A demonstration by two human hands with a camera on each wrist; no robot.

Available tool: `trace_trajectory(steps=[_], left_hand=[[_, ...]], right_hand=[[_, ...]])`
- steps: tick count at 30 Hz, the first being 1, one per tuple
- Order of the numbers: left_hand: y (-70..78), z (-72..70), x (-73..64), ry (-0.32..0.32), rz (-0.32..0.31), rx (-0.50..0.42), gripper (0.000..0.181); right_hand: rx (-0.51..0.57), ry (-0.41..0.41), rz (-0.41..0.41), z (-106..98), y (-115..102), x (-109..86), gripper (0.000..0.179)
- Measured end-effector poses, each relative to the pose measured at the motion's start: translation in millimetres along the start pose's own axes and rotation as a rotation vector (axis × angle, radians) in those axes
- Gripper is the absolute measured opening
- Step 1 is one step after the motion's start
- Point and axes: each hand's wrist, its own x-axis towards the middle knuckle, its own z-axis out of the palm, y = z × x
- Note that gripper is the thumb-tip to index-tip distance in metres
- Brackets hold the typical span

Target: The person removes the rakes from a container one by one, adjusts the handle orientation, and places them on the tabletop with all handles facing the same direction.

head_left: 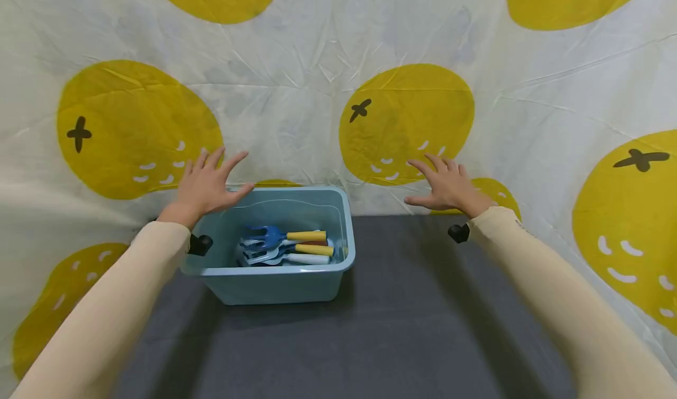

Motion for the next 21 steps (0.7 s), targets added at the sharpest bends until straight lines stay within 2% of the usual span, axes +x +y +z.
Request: trace_trajectory(steps=[7, 13, 17, 21], left_hand=[[-21.1, -15.9, -5.4, -0.008, -0.004, 0.004, 0.083], [-51.7, -24.4, -22.6, -0.123, 0.001, -0.093, 0.085], [-69.1, -21.9, -37.3, -0.184, -0.019, -0.172, 0.087], [-78.5, -14.7, -51.6, -0.205, -0.023, -0.230, 0.088]], right_hand=[[0.001, -0.052, -0.056, -29.9, -23.2, 22.1, 0.094], [0.088, -0.129, -0.141, -48.7, -59.6, 44.0, 0.092], [0.122, -0.170, -0.237, -54.5, -91.3, 56.8, 0.092], [0.159, -0.207, -0.331, -52.7, -124.5, 68.0, 0.092]])
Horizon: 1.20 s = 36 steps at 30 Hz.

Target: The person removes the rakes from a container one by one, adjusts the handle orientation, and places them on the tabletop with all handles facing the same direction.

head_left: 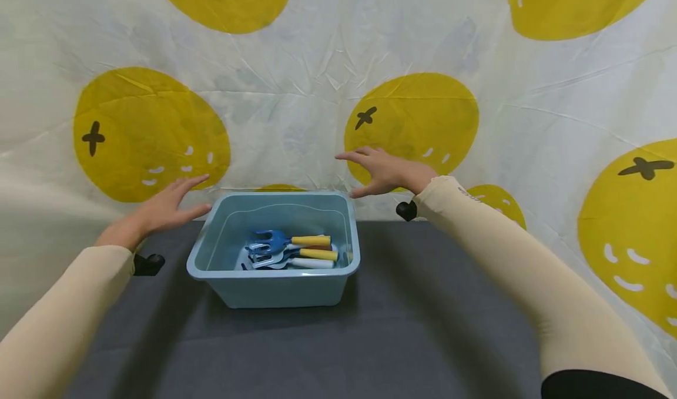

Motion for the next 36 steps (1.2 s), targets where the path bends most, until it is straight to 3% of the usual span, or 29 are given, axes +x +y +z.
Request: trace_trajectory(steps=[4, 9, 12, 15, 19, 26, 32, 36], left_hand=[[-4.4, 13.2, -7.4, -0.005, 0.004, -0.065, 0.086], [-5.6, 32.0, -11.7, -0.060, -0.031, -0.189, 0.084], [-6.2, 43.5, -11.9, -0.121, -0.045, -0.338, 0.083], [-8.0, 54.0, -14.8, -0.165, -0.044, -0.545, 0.081], [-11.4, 63.6, -23.5, -0.176, -0.051, -0.728, 0.080], [-13.6, 79.9, -31.3, -0.164, -0.042, -0.844, 0.076], [-13.2, 97.8, -38.4, -0.185, -0.020, -1.020, 0.072], [-11.7, 108.5, -43.0, -0.197, -0.005, -1.090, 0.072]], right_hand=[[0.021, -0.060, -0.073, 10.3, -22.8, 20.1, 0.090], [0.013, -0.214, -0.110, 28.3, -45.0, 41.6, 0.085], [0.009, -0.306, -0.095, 42.1, -53.8, 51.6, 0.083], [-0.012, -0.365, -0.082, 57.7, -60.3, 63.0, 0.081], [-0.079, -0.416, -0.047, 76.0, -67.1, 80.5, 0.080], [-0.167, -0.462, 0.045, 104.1, -74.8, 97.6, 0.076], [-0.201, -0.445, 0.031, 127.9, -77.6, 101.6, 0.068], [-0.191, -0.439, 0.043, 139.4, -74.5, 99.8, 0.066]])
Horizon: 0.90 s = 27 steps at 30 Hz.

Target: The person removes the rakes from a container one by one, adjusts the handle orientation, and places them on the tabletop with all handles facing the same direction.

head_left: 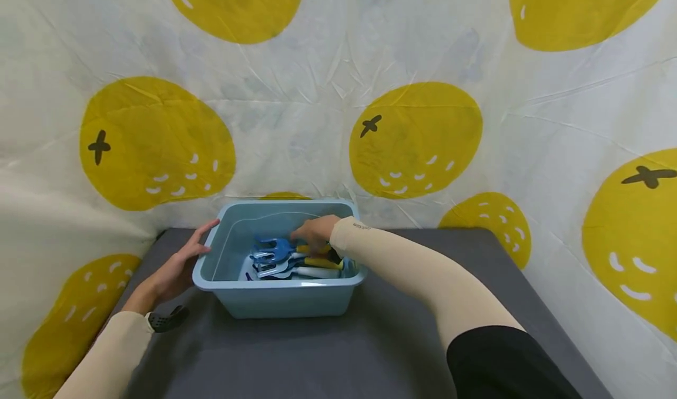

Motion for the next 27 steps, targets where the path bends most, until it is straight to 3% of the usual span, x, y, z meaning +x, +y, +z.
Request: trace_trajectory(steps=[6, 14, 21, 27], left_hand=[[-6.5, 1.8, -0.9, 0.013, -0.002, -0.027, 0.070], [-6.7, -0.6, 3.7, 0.036, 0.010, -0.025, 0.070], [-7.0, 0.2, 6.0, 0.050, -0.009, -0.024, 0.070], [-7.4, -1.6, 5.7, 0.068, -0.017, -0.027, 0.070]], right_hand=[[0.017, 0.017, -0.017, 10.0, 2.9, 8.3, 0.065], [-0.029, 0.065, -0.104, 5.3, 5.2, 16.2, 0.051], [-0.001, 0.091, -0.132, 1.6, 5.1, 12.3, 0.048], [-0.038, 0.103, -0.141, -20.0, 1.9, -3.8, 0.049]])
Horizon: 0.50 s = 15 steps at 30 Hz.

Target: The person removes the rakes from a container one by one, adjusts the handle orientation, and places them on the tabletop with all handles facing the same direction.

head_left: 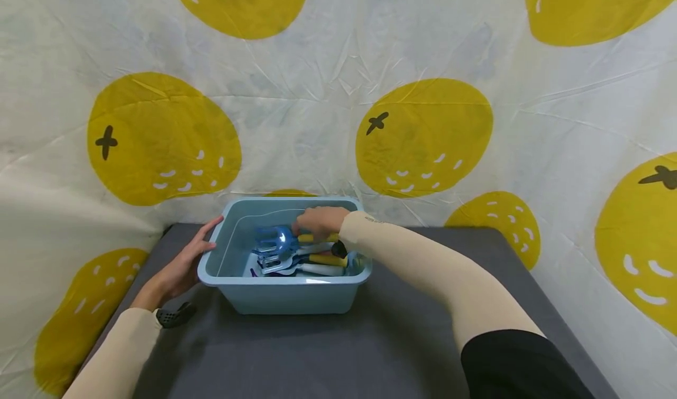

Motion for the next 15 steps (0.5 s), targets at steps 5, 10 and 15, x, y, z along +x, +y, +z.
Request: trace_trajectory(steps=[5, 10, 15], left_hand=[[1.1, 1.2, -0.3, 0.007, -0.010, -0.003, 0.069], [1.7, 1.1, -0.9, 0.002, -0.005, 0.005, 0.068], [-0.7, 0.1, -0.6, 0.000, 0.006, 0.009, 0.067]], right_hand=[[0.013, 0.014, -0.045, -25.4, 3.9, -18.6, 0.051], [0.039, 0.083, -0.077, -53.8, 10.2, -46.3, 0.049], [0.058, 0.127, -0.076, -74.9, 23.6, -75.1, 0.048]])
